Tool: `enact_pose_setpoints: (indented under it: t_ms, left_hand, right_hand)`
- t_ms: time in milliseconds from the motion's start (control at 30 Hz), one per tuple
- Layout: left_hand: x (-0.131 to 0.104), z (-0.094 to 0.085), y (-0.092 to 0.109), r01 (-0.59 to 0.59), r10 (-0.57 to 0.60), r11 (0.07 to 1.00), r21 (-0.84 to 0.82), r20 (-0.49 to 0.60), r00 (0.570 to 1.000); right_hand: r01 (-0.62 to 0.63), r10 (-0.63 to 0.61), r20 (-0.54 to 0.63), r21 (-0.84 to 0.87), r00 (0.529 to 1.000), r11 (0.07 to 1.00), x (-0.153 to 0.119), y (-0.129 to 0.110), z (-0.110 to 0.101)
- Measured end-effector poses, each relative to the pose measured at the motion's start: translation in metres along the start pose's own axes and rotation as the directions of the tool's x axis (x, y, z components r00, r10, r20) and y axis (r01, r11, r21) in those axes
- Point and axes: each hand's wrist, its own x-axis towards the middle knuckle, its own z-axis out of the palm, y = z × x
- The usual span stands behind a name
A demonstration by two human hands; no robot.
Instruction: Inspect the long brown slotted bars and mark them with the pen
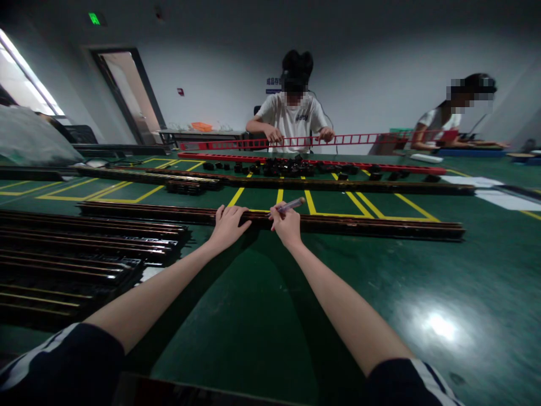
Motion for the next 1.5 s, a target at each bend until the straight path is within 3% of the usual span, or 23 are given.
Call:
enact_pose_setpoints:
  t_ms: [567,933,1500]
  left_hand:
    - [0.0002,0.0004,-0.0005,-0.029,0.029,1.000,-0.011,-0.005,1.000]
    - [-0.0021,-0.0031,0.0055,0.029,-0.029,1.000,0.001,-0.002,1.000]
    - [-0.0028,-0.0038,0.0050,-0.010,0.010,1.000,0.017,-0.011,1.000]
  right_hand:
    - [0.003,-0.003,-0.001,-0.015,1.000,1.000,-0.0012,-0.0033,-0.0010]
    - [0.009,-0.009,-0.002,-0.019,1.000,1.000,-0.0014,-0.0038,0.0001]
    - [0.034,-0.033,0.027,-0.013,0.999,0.999,-0.0026,-0.0048,0.0001]
